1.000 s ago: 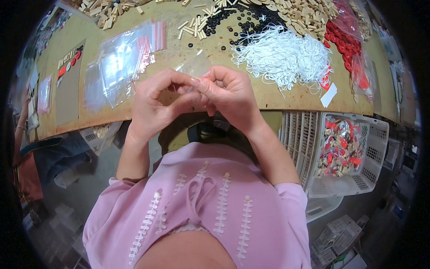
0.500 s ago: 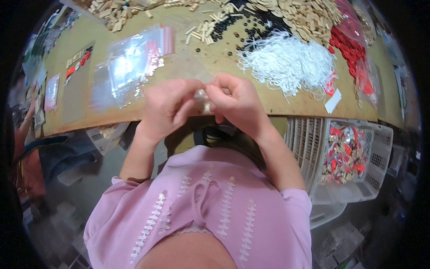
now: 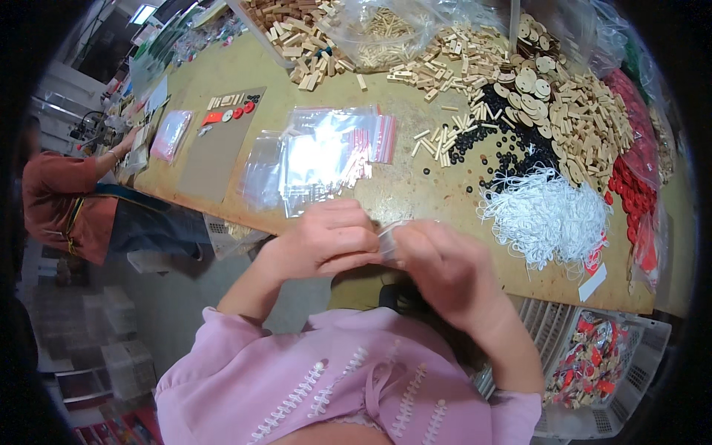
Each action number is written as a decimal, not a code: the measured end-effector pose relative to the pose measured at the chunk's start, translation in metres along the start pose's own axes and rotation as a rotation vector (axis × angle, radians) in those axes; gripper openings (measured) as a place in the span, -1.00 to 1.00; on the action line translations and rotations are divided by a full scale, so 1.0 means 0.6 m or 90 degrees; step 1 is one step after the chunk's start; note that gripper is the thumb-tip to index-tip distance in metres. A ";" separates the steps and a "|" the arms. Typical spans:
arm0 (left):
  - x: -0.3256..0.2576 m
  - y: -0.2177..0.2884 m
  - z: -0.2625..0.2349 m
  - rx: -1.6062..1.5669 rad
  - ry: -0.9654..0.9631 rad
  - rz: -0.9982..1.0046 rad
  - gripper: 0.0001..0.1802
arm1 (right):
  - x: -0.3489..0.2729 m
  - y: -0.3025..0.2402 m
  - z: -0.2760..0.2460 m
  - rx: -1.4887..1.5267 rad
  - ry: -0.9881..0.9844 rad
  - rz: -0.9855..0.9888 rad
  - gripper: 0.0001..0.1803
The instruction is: The person assembles small craft kits by placing wooden pieces, black beads, white strings, and red flag cutouts into clear plastic bags. The person handles each item by hand, opens the bags, inserts the components, and sets the filled bags aside on the table.
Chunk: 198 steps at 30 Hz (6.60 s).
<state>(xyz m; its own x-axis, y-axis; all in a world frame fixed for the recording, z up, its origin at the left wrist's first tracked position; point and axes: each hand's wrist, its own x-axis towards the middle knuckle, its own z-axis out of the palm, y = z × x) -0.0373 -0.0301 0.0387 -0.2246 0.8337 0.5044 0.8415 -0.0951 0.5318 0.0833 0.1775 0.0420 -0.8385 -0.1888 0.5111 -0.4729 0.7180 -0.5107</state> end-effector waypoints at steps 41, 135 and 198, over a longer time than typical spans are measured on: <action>0.022 -0.363 -0.131 0.637 0.020 -0.369 -0.74 | 0.083 0.150 -0.007 0.248 -0.010 0.042 -0.89; 0.183 -0.259 -0.066 -0.342 0.044 -0.369 -0.84 | 0.084 0.184 -0.006 0.193 0.072 0.015 -0.92; 0.189 -0.098 -0.069 -0.102 -0.117 -0.250 -0.88 | 0.082 0.154 -0.017 0.199 0.028 0.008 -0.94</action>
<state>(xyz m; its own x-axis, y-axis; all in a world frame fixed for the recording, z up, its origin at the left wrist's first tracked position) -0.1327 0.0476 0.0924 -0.4080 0.9047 0.1224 0.6204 0.1765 0.7641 0.0014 0.2414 0.0269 -0.8356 -0.1468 0.5293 -0.5285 0.4775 -0.7019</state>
